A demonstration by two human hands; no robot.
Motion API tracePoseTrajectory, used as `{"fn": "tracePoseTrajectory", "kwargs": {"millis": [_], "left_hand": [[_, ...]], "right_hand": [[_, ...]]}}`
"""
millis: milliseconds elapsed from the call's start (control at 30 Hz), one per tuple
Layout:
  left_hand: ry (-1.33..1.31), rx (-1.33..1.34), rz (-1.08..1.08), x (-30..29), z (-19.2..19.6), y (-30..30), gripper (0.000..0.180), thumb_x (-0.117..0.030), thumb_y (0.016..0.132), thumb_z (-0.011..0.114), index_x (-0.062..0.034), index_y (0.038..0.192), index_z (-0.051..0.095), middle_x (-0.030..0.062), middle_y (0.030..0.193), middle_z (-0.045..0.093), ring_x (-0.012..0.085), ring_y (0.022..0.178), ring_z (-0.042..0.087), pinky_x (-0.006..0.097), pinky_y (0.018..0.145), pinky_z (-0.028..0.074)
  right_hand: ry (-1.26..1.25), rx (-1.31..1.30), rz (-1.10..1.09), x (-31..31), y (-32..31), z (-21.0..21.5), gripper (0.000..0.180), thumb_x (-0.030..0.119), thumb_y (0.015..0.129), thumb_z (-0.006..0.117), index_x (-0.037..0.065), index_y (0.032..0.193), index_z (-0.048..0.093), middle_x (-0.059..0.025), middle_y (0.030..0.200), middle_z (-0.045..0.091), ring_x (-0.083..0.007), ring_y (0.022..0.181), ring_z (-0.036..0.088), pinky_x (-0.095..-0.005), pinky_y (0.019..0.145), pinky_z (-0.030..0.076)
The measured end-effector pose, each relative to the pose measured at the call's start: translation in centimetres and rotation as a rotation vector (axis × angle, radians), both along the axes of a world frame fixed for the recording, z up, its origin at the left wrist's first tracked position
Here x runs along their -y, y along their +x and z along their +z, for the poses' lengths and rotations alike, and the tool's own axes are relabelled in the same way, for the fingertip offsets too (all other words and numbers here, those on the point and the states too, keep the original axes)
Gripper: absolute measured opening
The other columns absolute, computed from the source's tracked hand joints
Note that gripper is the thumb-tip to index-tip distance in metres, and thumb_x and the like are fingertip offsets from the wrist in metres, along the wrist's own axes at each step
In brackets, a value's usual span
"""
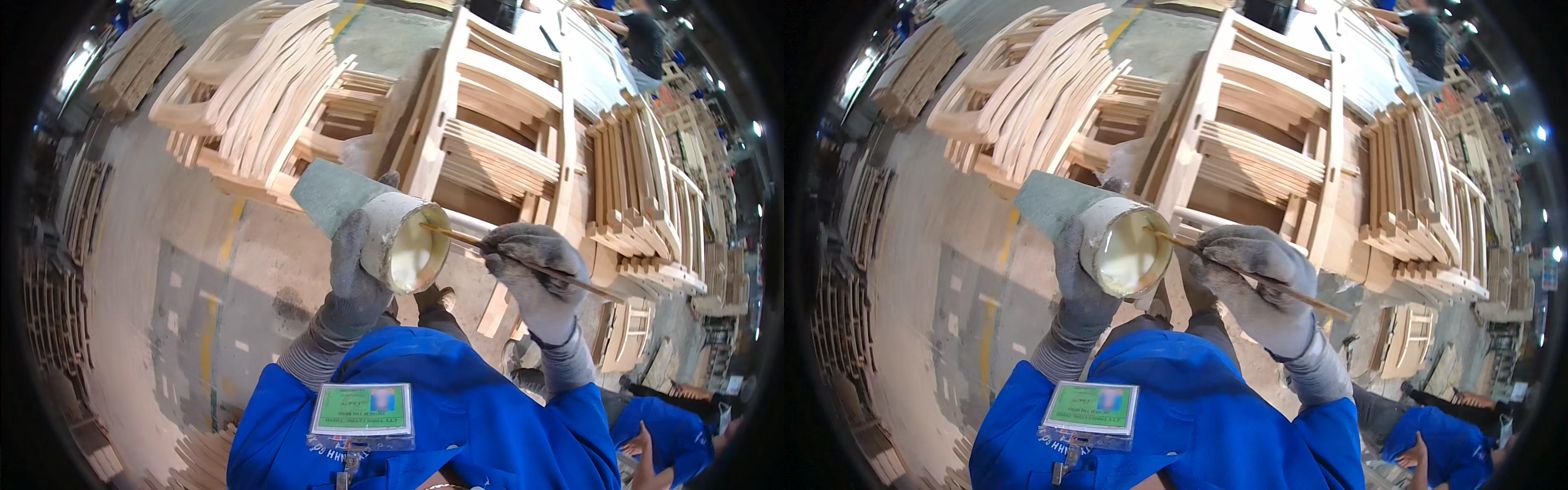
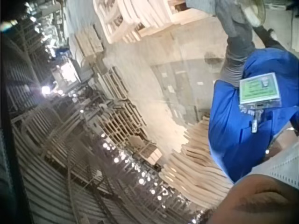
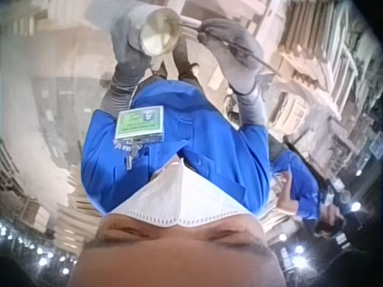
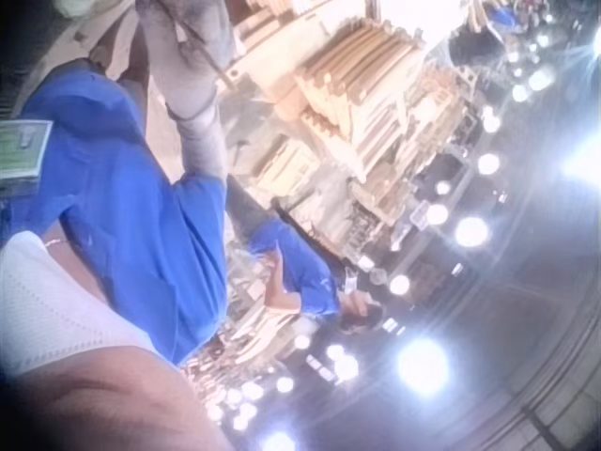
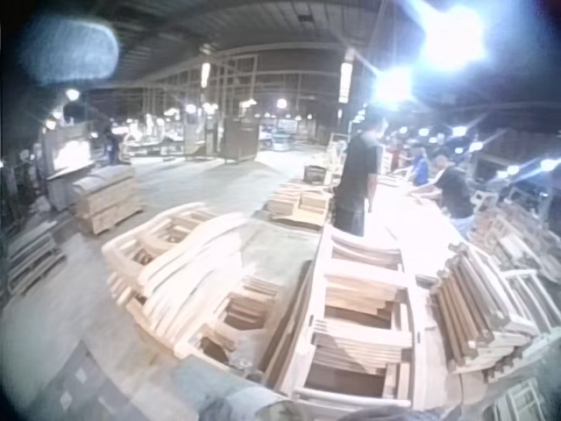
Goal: The person applies glue to wooden chair frames using a brush and a small container, then stacks the frames on a nearby pile. The task is performed repeatedly in a workshop setting with other workers visible in the background.
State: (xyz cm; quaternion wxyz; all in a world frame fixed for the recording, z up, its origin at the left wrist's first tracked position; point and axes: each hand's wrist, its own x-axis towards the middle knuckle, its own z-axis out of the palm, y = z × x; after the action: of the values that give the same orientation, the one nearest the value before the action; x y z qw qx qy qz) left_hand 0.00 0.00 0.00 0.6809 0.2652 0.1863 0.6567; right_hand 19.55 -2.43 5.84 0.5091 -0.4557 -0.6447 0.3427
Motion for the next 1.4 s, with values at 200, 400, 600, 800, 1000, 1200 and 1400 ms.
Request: {"fn": "tracePoseTrajectory", "kwargs": {"millis": [200, 400, 600, 800, 1000, 1200, 1400], "left_hand": [[0.314, -0.266, 0.272, -0.5, -1.0, 3.3, 0.052, -0.019, 0.087, 0.057, -0.0024, 0.130, 0.034, 0.0148, 0.131, 0.038, 0.0279, 0.119, 0.043, 0.042, 0.098, 0.041], [0.071, -0.074, 0.214, -0.8, -1.3, 3.5, 0.048, -0.026, 0.091, 0.045, 0.0003, 0.130, 0.035, 0.0161, 0.135, 0.037, 0.0269, 0.121, 0.043, 0.040, 0.100, 0.039], [0.178, -0.086, 0.117, -1.8, -0.5, 4.4, 0.050, -0.032, 0.095, 0.034, 0.0029, 0.130, 0.036, 0.0174, 0.137, 0.037, 0.0266, 0.122, 0.044, 0.040, 0.102, 0.037], [0.324, -0.426, 0.243, -2.7, -2.3, 6.1, 0.052, -0.034, 0.094, 0.037, 0.0006, 0.132, 0.033, 0.0159, 0.134, 0.038, 0.0279, 0.120, 0.044, 0.042, 0.101, 0.038], [-0.186, -0.119, 0.330, -2.0, -6.9, 8.0, 0.047, -0.033, 0.093, 0.042, -0.0090, 0.133, 0.034, 0.0115, 0.130, 0.040, 0.0260, 0.121, 0.042, 0.044, 0.099, 0.042], [-0.473, 0.040, 0.337, -2.0, -5.3, 8.6, 0.051, -0.045, 0.093, 0.035, -0.0071, 0.126, 0.045, 0.0103, 0.120, 0.053, 0.0254, 0.113, 0.050, 0.044, 0.096, 0.042], [-0.174, -0.711, 0.466, -0.2, -5.7, 7.7, 0.059, -0.025, 0.086, 0.056, -0.0071, 0.134, 0.026, 0.0163, 0.132, 0.041, 0.0319, 0.115, 0.046, 0.051, 0.094, 0.044]], "right_hand": [[0.261, 0.363, -0.011, 4.1, 1.1, -0.4, 0.020, 0.004, 0.067, 0.076, 0.003, 0.084, 0.064, -0.0164, 0.090, 0.066, -0.0273, 0.085, 0.066, -0.0307, 0.066, 0.054], [0.231, -0.365, 0.175, 5.7, 2.0, -1.5, 0.014, -0.003, 0.073, 0.068, -0.006, 0.085, 0.063, -0.0207, 0.093, 0.063, -0.0322, 0.088, 0.064, -0.0397, 0.072, 0.055], [0.023, -0.580, -0.025, 3.4, 1.9, -3.0, 0.015, -0.005, 0.074, 0.068, -0.006, 0.087, 0.060, -0.0234, 0.092, 0.063, -0.0302, 0.086, 0.064, -0.0407, 0.075, 0.055], [-0.028, -0.577, -0.045, 2.3, 4.6, -2.5, 0.017, -0.003, 0.073, 0.068, -0.010, 0.087, 0.059, -0.0247, 0.087, 0.064, -0.0281, 0.079, 0.066, -0.0374, 0.069, 0.056], [-0.342, -0.479, -0.069, -7.3, 9.6, -1.3, 0.012, 0.005, 0.081, 0.059, -0.003, 0.086, 0.052, -0.0157, 0.083, 0.063, -0.0199, 0.071, 0.064, -0.0332, 0.066, 0.056], [-0.248, -0.192, 0.143, -23.7, 13.1, -5.9, 0.021, 0.015, 0.084, 0.065, -0.003, 0.092, 0.058, -0.0085, 0.077, 0.063, -0.0131, 0.071, 0.062, -0.0234, 0.064, 0.053], [-0.361, -0.110, 0.329, -31.6, 11.6, -10.6, 0.018, 0.016, 0.084, 0.066, -0.001, 0.088, 0.061, -0.0076, 0.077, 0.063, -0.0130, 0.069, 0.063, -0.0243, 0.065, 0.055]]}}
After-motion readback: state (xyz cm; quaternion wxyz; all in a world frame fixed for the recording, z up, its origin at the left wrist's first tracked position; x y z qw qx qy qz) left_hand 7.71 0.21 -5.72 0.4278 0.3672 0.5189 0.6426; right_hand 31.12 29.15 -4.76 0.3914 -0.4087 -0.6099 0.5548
